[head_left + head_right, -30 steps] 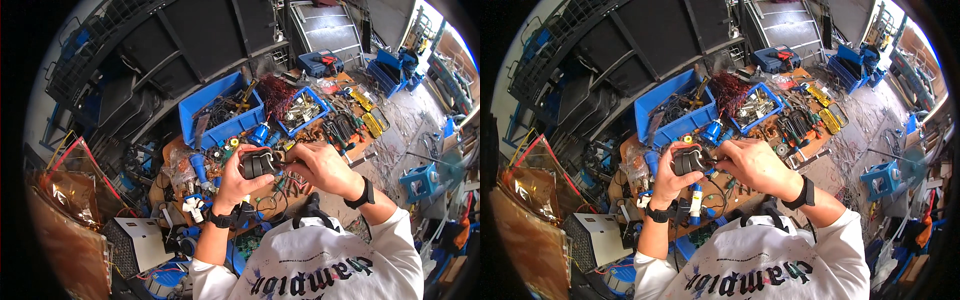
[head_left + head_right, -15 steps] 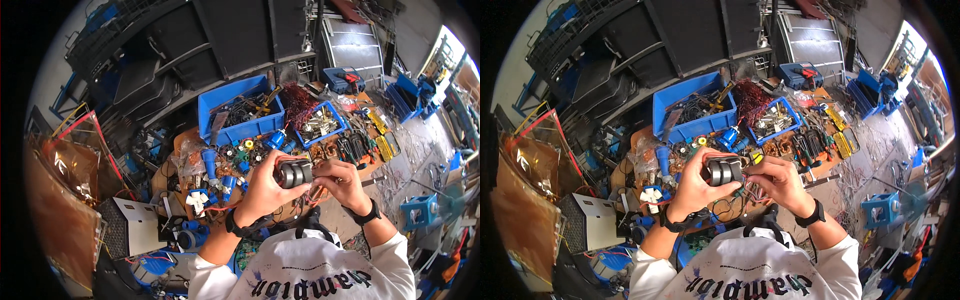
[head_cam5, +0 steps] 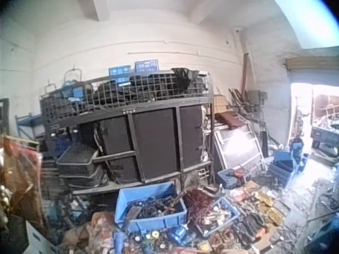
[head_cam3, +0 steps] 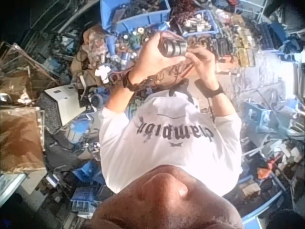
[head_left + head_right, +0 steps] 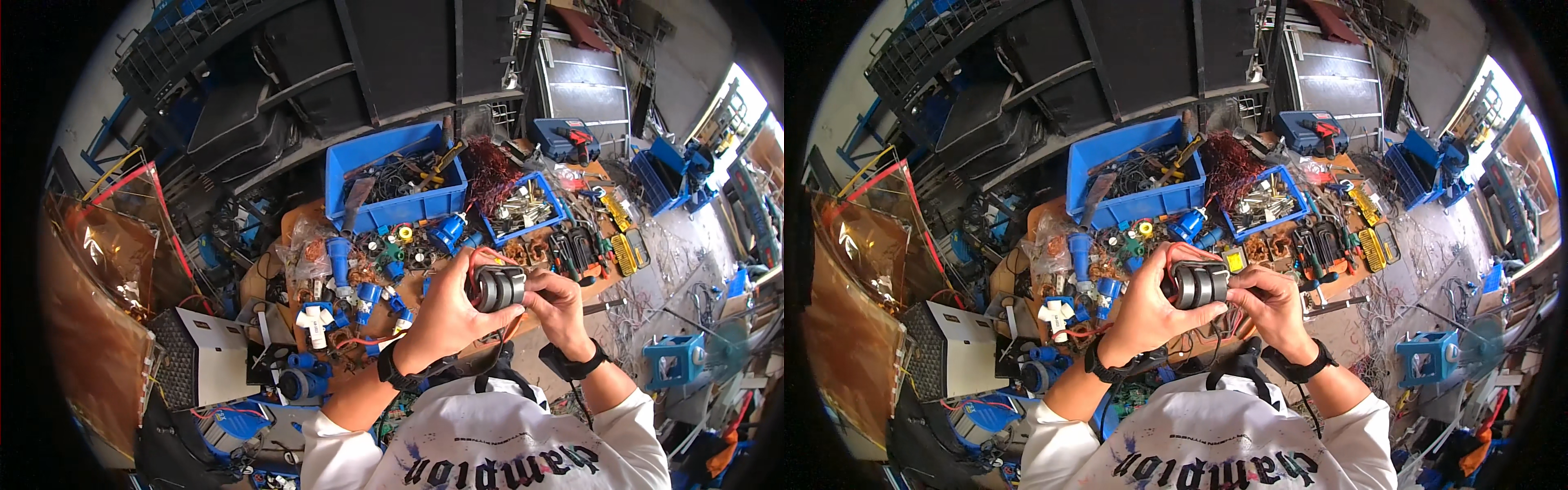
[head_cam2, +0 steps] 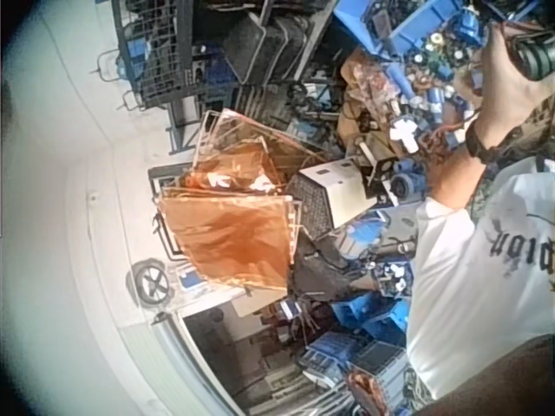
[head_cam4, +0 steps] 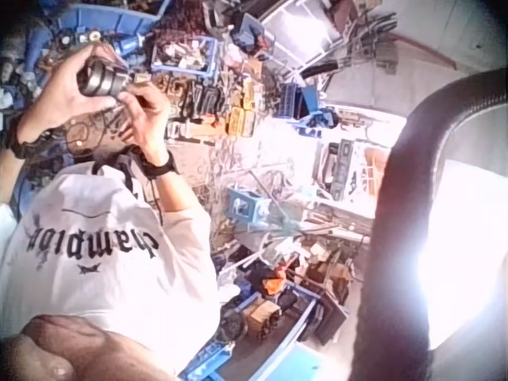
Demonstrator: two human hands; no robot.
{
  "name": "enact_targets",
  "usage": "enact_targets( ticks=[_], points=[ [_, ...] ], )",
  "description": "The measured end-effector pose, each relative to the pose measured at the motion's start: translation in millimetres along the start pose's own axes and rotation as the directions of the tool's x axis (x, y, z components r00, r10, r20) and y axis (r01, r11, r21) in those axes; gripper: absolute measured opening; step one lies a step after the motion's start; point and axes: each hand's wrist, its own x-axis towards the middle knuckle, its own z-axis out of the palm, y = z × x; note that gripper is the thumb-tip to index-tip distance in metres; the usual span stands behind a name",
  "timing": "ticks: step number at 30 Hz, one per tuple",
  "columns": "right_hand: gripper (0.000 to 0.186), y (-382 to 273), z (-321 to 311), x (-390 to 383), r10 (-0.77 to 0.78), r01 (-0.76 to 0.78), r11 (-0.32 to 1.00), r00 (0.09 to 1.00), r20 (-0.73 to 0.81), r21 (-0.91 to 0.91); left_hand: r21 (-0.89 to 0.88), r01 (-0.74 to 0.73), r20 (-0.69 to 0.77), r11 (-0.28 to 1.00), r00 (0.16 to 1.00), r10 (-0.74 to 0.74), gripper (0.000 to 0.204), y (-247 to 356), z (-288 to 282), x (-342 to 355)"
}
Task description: The person holds a small black electronic component with red and black wires, manipulating the wires with both hands. They use orange-handled pliers to strip the insulation from the wire ends and then twist the exposed copper strands. The person continues to separate and arrange the wires throughout the clip.
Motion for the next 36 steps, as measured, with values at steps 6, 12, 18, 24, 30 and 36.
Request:
enact_targets(
  ticks=[6, 12, 18, 24, 30, 36],
  points=[
    [0.005, 5, 5, -3, 0.044, -0.042, 0.988, 0.999, -0.006, 0.147, -0.047, 0.173, 0.040, 0.984, 0.984, -0.172, 0.048, -2, 7, -3],
    [0.012, 7, 8, -6, 0.105, -0.099, 0.958, 0.994, -0.007, 0.269, -0.027, 0.042, -0.008, 0.999, 0.999, -0.042, 0.060, -12, 8, -2],
    [0.014, -5, -7, -5, 0.070, -0.086, 0.987, 0.991, 0.115, 0.136, 0.013, 0.010, 0.009, 1.000, 1.000, -0.010, 0.057, -15, 5, -4],
    [0.010, -15, -21, 6, -0.109, 0.178, 0.902, 0.976, 0.191, -0.393, 0.028, 0.059, 0.040, 0.998, 0.997, -0.060, 0.056, -13, 2, -5],
    [0.009, -9, -14, -4, -0.054, 0.061, 0.976, 0.998, 0.039, -0.209, 0.028, 0.120, 0.077, 0.992, 0.990, -0.121, 0.053, -5, 6, -2],
    [0.009, -7, -7, -4, -0.058, 0.053, 0.984, 0.998, -0.020, -0.170, 0.078, 0.028, 0.057, 0.997, 0.998, -0.032, 0.052, -4, 8, 2]
  ],
)
